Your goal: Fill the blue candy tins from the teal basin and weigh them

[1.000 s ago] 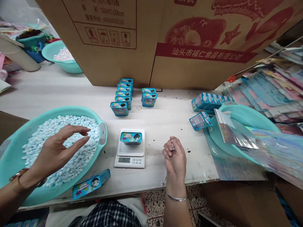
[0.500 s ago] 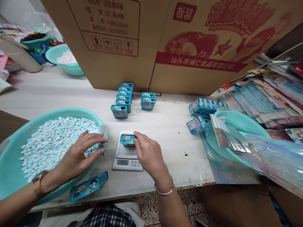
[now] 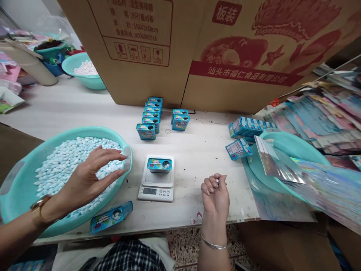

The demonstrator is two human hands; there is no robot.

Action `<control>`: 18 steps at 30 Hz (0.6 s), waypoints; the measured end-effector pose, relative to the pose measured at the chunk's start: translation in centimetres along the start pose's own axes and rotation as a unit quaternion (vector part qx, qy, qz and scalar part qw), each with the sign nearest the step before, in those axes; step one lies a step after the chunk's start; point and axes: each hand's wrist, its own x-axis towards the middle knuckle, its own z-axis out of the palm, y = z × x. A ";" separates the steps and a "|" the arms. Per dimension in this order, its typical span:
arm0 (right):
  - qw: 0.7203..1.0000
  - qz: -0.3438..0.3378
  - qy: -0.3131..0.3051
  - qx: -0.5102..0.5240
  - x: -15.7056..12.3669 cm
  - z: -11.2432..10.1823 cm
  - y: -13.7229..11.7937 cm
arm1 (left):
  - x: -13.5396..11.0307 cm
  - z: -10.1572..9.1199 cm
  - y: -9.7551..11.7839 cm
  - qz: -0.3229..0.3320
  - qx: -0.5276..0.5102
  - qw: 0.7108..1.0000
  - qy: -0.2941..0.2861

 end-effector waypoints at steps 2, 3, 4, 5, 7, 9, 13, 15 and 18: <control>0.999 0.022 0.016 0.023 0.2 -1.1 0.5 | 0.7 0.3 0.6 0.011 -0.001 1.000 -0.006; 0.999 0.027 0.024 0.031 0.3 -1.4 0.5 | 1.2 0.6 0.9 0.014 -0.001 1.000 -0.011; 0.998 0.027 0.031 0.039 0.4 -1.5 0.5 | 1.7 1.0 1.2 0.017 0.000 1.000 -0.018; 0.998 0.024 0.038 0.045 0.6 -1.5 0.4 | 2.2 1.5 1.6 0.021 0.002 0.999 -0.032; 0.997 0.017 0.045 0.056 0.9 -1.4 0.1 | 3.3 2.6 2.2 0.032 0.010 0.997 -0.071; 0.997 0.015 0.048 0.061 1.2 -1.1 -0.1 | 4.3 3.6 3.0 0.052 0.023 0.992 -0.110; 0.997 0.017 0.055 0.050 1.4 -1.2 0.0 | 5.9 4.8 4.3 0.081 0.047 0.987 -0.132; 0.998 0.001 0.065 0.023 1.3 -1.2 0.3 | 6.2 5.1 4.4 0.080 0.054 0.986 -0.134; 0.998 -0.027 0.049 -0.034 0.7 -0.3 0.7 | 6.4 5.4 4.0 0.076 0.063 0.984 -0.148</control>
